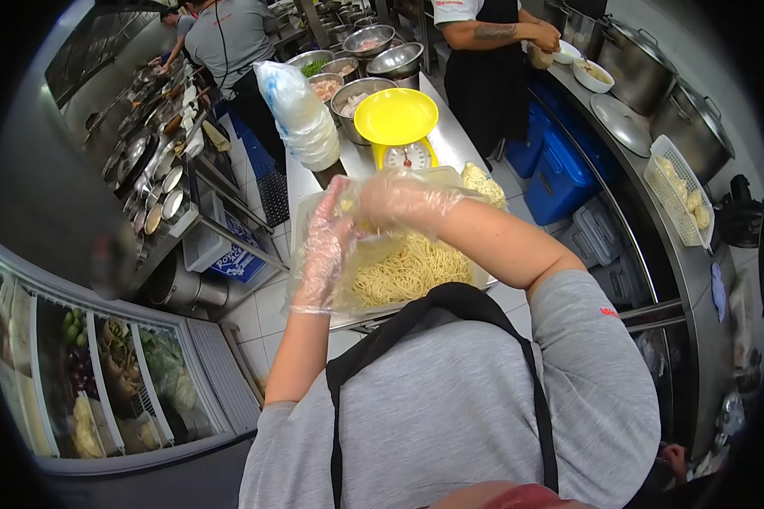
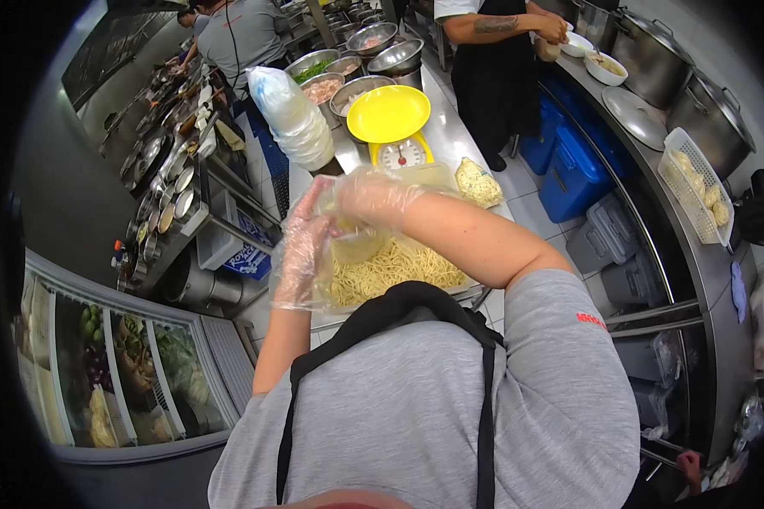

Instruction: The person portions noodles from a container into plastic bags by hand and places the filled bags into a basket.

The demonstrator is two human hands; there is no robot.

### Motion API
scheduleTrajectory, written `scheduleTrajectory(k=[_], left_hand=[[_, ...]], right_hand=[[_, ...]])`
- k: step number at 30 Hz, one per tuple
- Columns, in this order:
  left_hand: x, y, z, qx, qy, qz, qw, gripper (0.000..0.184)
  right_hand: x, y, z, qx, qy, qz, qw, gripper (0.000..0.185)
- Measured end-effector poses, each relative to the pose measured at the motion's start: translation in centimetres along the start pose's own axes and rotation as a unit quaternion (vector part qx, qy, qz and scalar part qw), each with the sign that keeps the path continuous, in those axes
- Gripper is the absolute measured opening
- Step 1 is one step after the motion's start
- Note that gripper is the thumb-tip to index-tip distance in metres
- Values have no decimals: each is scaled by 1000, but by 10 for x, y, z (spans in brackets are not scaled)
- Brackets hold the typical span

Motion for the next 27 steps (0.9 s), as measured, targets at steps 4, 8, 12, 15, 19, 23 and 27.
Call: scheduleTrajectory(k=[4, 8, 12, 15, 19, 23, 27], left_hand=[[-7, -4, -4, 12, -9, -13, 1000, 67], [-9, -8, 4, -6, 5, 11, 1000, 67], [3, -14, 4, 40, 36, 59, 997, 65], [4, -12, -1, 44, 36, 61, 996, 65], [8, -20, -4, 24, 62, 103, 992, 55], [3, -27, 1, -92, 54, 263, 959, 48], [-40, -24, 2, -105, 33, 192, 975, 49]], right_hand=[[-9, -16, -4, 12, -87, -5, 996, 25], [-11, -75, -28, 163, -112, 86, 976, 28], [-14, -17, -15, -92, -22, -65, 993, 39], [-1, 24, 1, -90, -82, -96, 988, 35], [5, -27, -5, 41, -81, -8, 996, 31], [18, -52, -6, 180, -101, 88, 975, 21], [0, -27, -3, 87, -173, 82, 978, 19]])
Point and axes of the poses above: each hand's wrist, its own z-axis towards the middle knuckle, its own y-axis out of the palm, x = y × z, the point moved 6 cm from there along z, towards the middle knuckle
